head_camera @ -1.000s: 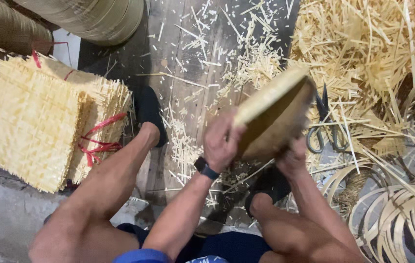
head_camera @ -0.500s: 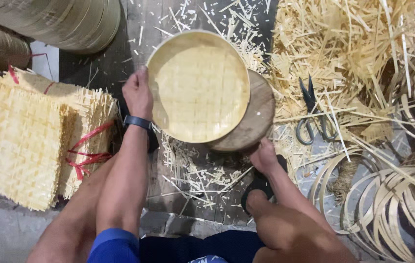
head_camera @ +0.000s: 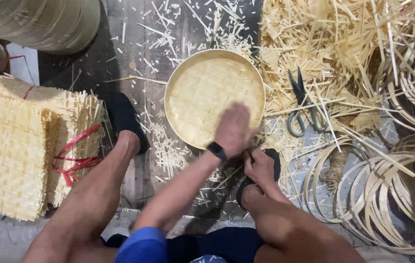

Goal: The person sits on the floor and repeatedly places a woven bamboo mat onto a circular wooden mold. Using shears, they trim the excess bamboo strips from the edges of the mat to fit the mold's shape. The person then removes the trimmed mat and repeats the process with a new piece from a stack.

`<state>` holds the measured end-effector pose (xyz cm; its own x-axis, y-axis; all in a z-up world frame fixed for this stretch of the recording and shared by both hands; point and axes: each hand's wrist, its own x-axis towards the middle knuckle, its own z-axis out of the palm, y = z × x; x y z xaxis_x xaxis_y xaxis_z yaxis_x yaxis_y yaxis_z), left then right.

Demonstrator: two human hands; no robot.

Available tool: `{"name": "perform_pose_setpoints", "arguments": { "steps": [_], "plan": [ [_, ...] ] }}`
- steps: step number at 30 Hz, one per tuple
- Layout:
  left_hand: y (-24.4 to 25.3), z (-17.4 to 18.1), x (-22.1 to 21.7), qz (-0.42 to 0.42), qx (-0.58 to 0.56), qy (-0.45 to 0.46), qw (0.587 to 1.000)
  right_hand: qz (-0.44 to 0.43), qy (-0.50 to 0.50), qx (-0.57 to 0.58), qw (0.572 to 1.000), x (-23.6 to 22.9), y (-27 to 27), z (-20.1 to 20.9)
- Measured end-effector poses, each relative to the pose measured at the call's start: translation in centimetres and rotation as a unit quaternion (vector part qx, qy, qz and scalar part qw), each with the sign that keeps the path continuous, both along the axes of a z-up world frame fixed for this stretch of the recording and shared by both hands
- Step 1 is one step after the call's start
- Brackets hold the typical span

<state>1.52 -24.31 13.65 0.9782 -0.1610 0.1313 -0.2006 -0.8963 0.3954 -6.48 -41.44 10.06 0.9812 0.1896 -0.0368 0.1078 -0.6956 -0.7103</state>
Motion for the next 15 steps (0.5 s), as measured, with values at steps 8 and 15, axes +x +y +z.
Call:
{"name": "perform_pose_setpoints", "arguments": {
  "steps": [8,15],
  "plan": [
    [3.0,1.1,-5.7,-0.11,0.075,0.114,0.984,-0.019,0.04,-0.004,0.999,1.2,0.0,0.8],
    [18.9,4.7,1.9,-0.229,0.166,0.001,0.959,0.0,-0.043,0.037,0.998,1.2,-0.6,-0.6]
  ]
}}
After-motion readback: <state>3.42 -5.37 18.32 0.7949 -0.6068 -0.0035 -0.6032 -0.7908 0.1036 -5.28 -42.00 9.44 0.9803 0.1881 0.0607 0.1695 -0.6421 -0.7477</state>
